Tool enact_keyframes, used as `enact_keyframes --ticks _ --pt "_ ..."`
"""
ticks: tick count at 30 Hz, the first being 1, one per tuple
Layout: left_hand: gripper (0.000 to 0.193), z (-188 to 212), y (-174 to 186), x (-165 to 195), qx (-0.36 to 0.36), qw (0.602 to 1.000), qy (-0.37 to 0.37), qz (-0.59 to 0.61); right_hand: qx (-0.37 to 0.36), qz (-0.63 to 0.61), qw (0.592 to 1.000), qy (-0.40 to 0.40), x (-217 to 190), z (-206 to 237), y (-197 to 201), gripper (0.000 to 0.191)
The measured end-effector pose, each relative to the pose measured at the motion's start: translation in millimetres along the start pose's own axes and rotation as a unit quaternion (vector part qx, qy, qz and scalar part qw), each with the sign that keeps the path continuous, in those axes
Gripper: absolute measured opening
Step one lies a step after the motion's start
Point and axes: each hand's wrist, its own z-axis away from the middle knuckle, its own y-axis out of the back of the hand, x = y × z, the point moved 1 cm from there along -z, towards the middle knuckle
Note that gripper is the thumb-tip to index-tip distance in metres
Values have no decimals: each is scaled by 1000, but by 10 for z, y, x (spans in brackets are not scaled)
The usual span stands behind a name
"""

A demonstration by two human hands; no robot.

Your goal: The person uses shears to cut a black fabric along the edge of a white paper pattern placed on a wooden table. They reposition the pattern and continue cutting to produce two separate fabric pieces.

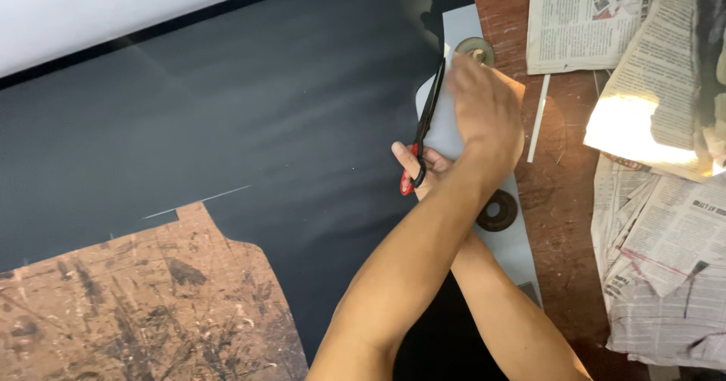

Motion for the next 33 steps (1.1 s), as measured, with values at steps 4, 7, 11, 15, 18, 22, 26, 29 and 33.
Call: enact_keyframes --ticks 4,7,11,15,18,22,26,29,33 --pt "79 -302 180 6 56 998 14 -30 11 57 998 10 -144 113 51 37" --pt "69 -504 235 41 2 999 36 -6 3 103 995 -2 -278 83 92 41" --pt "60 -568 212 100 -1 998 40 -41 -4 128 991 25 -414 66 159 47" --pt "61 -586 239 119 -42 998 15 -55 0 151 988 -6 -461 108 254 53" --pt "62 -596 258 114 -26 998 14 -60 -7 173 985 11 -469 58 348 52" --pt "63 -632 214 109 -18 997 14 -75 -25 183 982 49 -388 -77 500 49" --pt "64 -657 179 139 4 997 29 -69 -55 174 951 251 -286 -158 608 35" --pt "68 -654 180 134 -3 997 25 -79 -7 189 982 4 -227 -274 674 40" --pt "70 -634 215 122 -16 997 16 -68 -13 238 971 3 -319 -403 701 40"
